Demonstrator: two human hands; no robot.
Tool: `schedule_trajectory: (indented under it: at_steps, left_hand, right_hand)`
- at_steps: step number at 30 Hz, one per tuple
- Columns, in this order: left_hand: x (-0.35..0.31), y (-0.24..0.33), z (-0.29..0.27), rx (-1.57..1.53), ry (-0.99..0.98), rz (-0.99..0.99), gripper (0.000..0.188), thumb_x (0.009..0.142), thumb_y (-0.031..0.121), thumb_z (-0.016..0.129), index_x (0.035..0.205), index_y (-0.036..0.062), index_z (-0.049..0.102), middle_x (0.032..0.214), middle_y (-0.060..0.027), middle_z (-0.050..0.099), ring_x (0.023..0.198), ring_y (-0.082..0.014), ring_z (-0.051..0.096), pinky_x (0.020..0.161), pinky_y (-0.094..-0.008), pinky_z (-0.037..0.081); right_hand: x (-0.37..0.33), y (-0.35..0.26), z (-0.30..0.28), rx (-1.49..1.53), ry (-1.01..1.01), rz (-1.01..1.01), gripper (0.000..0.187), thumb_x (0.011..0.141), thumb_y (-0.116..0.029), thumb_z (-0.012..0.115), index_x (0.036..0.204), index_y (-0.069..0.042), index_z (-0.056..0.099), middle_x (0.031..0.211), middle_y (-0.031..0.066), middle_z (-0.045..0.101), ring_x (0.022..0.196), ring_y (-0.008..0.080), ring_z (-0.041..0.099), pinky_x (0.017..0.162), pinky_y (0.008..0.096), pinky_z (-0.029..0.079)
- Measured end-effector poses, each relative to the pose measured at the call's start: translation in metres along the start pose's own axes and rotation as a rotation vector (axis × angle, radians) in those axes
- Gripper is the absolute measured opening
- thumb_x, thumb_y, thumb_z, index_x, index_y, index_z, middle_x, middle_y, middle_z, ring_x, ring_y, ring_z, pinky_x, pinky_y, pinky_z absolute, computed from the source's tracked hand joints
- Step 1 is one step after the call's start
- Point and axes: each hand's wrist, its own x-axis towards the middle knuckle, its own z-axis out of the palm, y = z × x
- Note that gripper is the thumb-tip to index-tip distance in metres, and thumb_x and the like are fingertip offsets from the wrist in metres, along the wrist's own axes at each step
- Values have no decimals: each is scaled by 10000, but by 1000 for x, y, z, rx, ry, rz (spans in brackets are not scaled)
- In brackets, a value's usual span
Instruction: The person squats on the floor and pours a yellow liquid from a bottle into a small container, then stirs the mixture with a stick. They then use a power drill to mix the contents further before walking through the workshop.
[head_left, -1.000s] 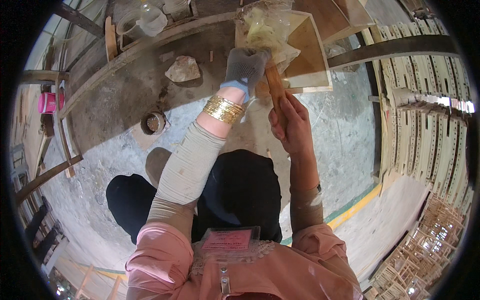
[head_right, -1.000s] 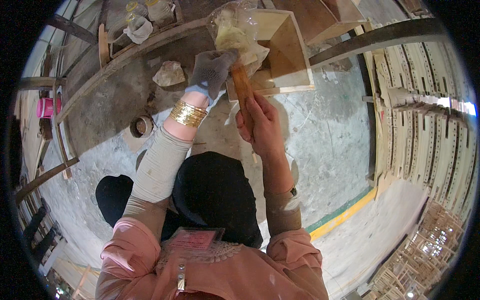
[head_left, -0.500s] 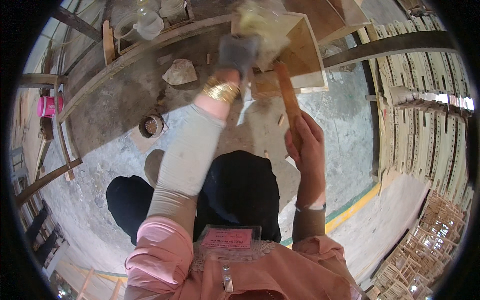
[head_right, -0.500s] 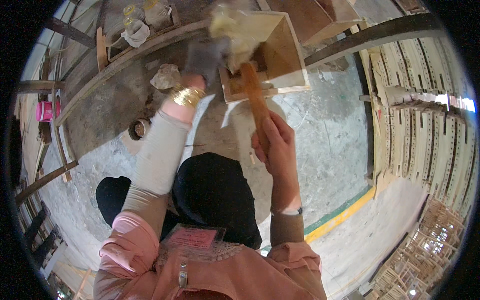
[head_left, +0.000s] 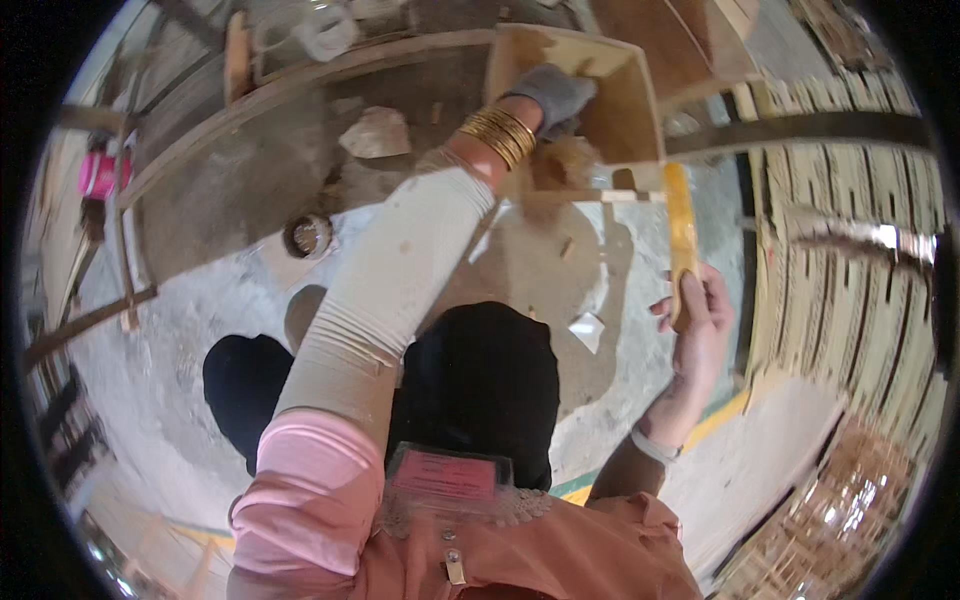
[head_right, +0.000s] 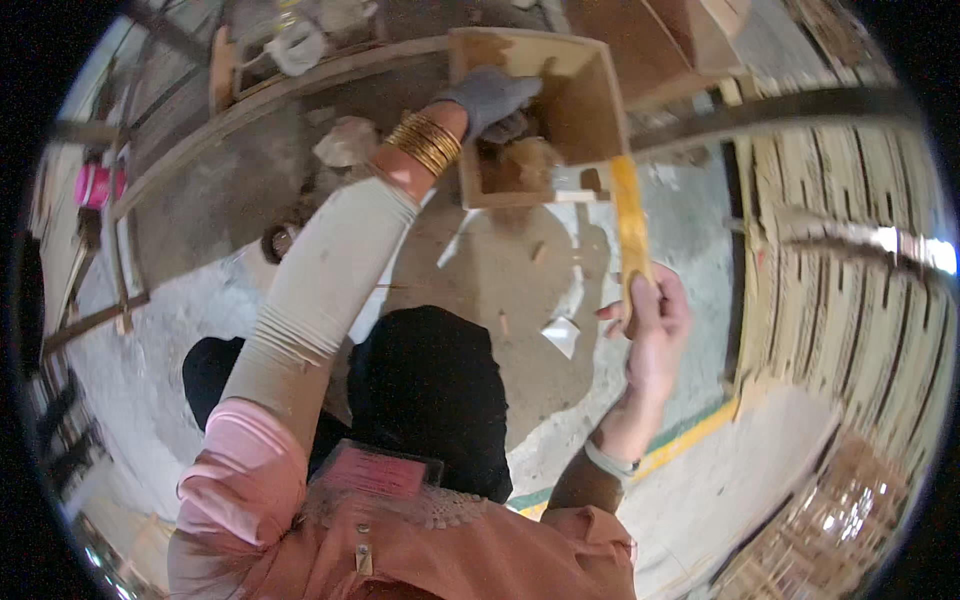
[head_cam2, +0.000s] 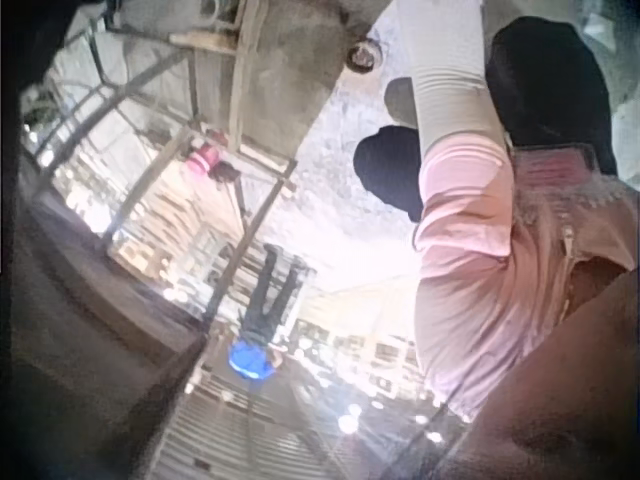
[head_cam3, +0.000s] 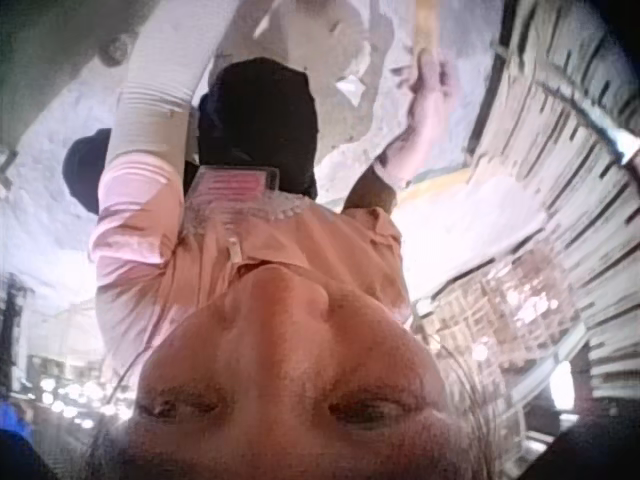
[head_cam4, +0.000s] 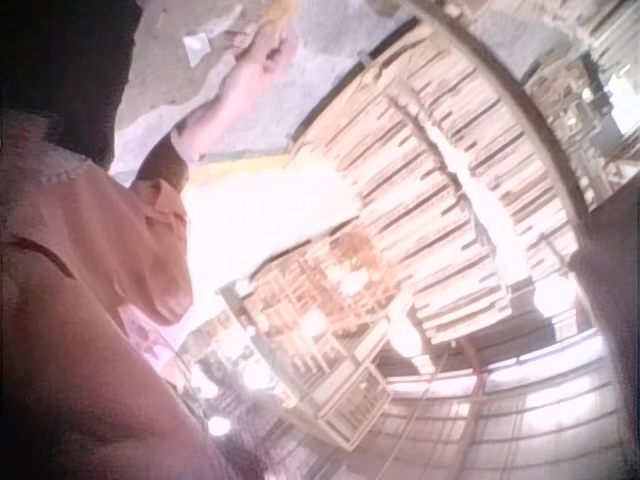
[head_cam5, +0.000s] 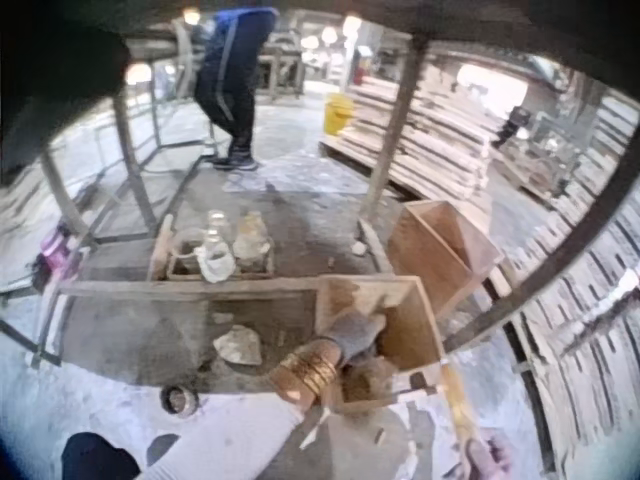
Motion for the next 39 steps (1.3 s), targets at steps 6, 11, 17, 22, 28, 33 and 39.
schedule_trajectory:
  at_steps: [6,11,17,22,28,33,39]
  left_hand:
    - [-81,-54,-98,-257,218,254,275,845,276,508,898,26,608,757,-66,615,647,-121,578,585,-232,475]
    - [-160,-166,-185,-536,727,-89,194,836,198,511,913,47,606,771,-57,617,644,-128,576,561,-276,463]
    - [-270,-266,-209,-577,958,-289,213,800,269,555,855,64,577,692,-45,577,550,-125,524,482,-251,417]
    - [-312,-306,-219,-689,1090,-337,216,776,257,575,827,48,589,656,-51,580,520,-116,533,450,-237,424]
    - [-310,-353,-209,-175,1106,-503,371,716,263,625,999,30,566,833,-123,603,740,-223,582,621,-307,471]
    - [-233,-366,-195,456,1196,-545,603,620,329,654,1124,29,516,1030,-237,557,1011,-377,506,881,-374,401]
    - [-199,-380,-220,273,1038,-534,367,599,157,621,945,45,570,870,-156,626,849,-285,597,751,-339,465]
  right_hand:
    - [10,-49,65,-231,-134,-349,278,785,-26,570,1046,61,534,870,119,607,652,134,591,511,222,476]
    - [61,-61,221,-447,-363,-996,224,774,-74,620,952,53,572,824,101,607,660,121,603,562,203,476]
    - [116,-80,440,-628,-422,-1209,263,761,-181,556,926,22,585,832,220,610,850,350,592,719,404,465]
    - [172,-107,546,-797,-33,-1137,256,753,-185,548,924,-2,598,887,238,595,892,375,570,746,436,450]
    - [75,-43,471,-767,-599,-1138,281,801,-250,495,872,1,600,776,269,569,774,330,603,679,444,453]
    - [45,120,309,-1108,-1199,-799,177,722,-212,562,805,-67,620,754,119,617,706,286,584,641,373,455]
    - [4,239,223,-1060,-870,-623,230,735,-224,564,856,-28,570,946,160,529,848,325,534,708,422,442]
